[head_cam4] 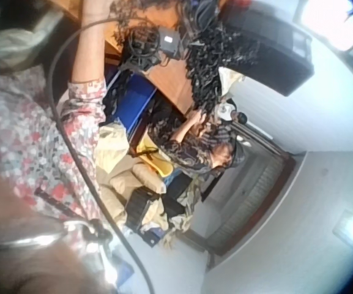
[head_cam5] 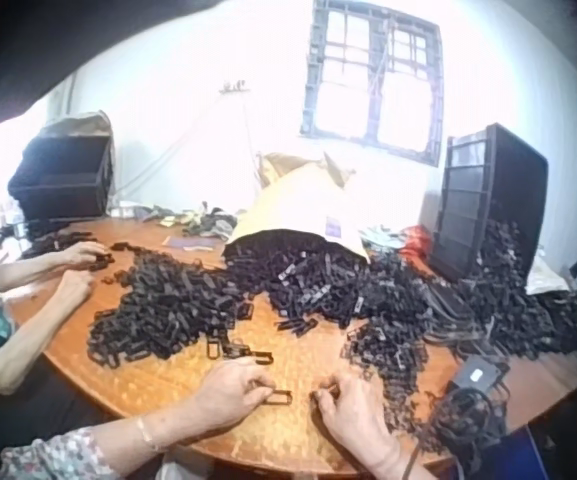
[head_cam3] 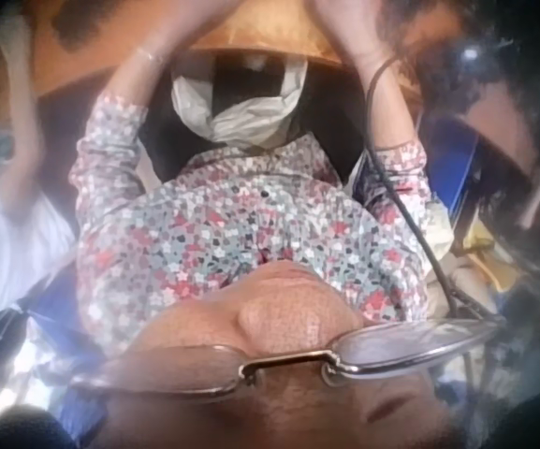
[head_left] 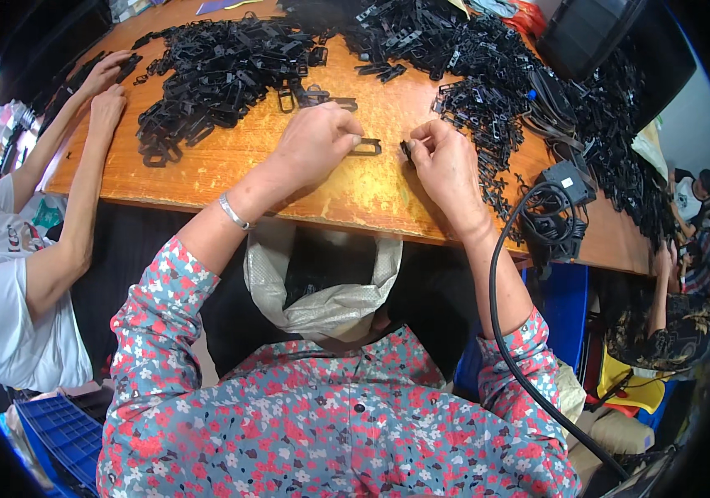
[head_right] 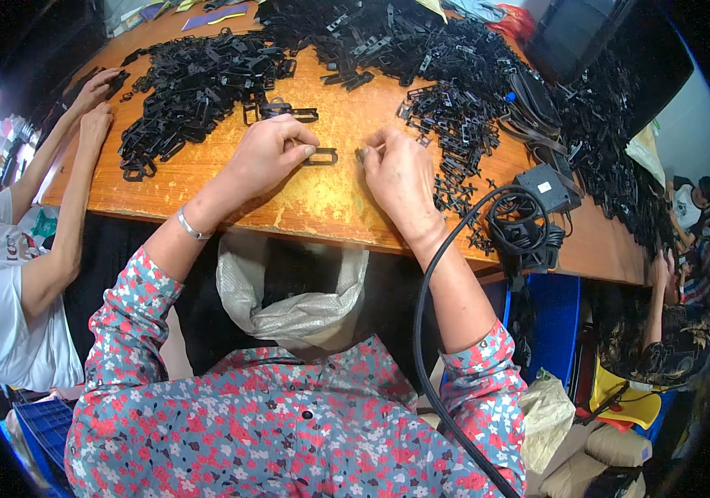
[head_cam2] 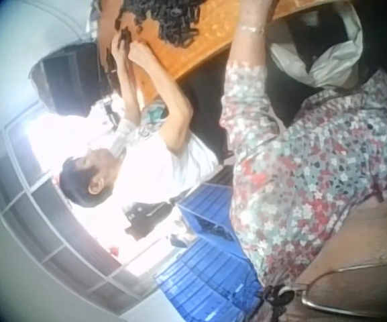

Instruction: The person repeatedly picks up plastic components from the table, fits and snaps the pieces together by hand, and drops the assembled pieces into a bag.

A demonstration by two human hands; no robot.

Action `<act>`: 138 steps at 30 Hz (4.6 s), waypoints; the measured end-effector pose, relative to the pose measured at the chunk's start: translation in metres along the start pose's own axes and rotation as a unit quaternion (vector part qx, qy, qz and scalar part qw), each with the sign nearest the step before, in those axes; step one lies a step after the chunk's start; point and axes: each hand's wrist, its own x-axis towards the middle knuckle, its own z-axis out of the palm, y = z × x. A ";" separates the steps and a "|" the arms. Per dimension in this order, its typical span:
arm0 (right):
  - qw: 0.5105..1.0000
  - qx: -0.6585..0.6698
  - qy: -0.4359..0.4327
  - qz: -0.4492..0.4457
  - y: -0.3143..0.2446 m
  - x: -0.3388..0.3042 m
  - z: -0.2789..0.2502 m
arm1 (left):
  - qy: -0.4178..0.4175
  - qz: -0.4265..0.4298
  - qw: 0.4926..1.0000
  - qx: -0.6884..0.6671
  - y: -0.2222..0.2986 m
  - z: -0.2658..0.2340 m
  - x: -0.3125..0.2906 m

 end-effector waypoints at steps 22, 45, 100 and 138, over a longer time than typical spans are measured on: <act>0.991 -0.114 -0.065 -0.007 -0.014 -0.003 -0.005 | 0.008 -0.011 1.000 0.008 0.003 0.003 -0.013; 0.976 0.029 -0.079 -0.199 -0.021 0.016 0.014 | -0.036 -0.047 0.997 -0.049 -0.002 0.002 -0.007; 0.664 0.663 -0.255 0.232 0.010 -0.025 -0.003 | -0.041 -0.032 0.972 0.230 -0.036 0.037 0.156; 0.970 0.243 -0.001 0.020 -0.068 -0.050 -0.004 | 0.046 -0.125 0.927 -0.350 0.089 -0.029 -0.041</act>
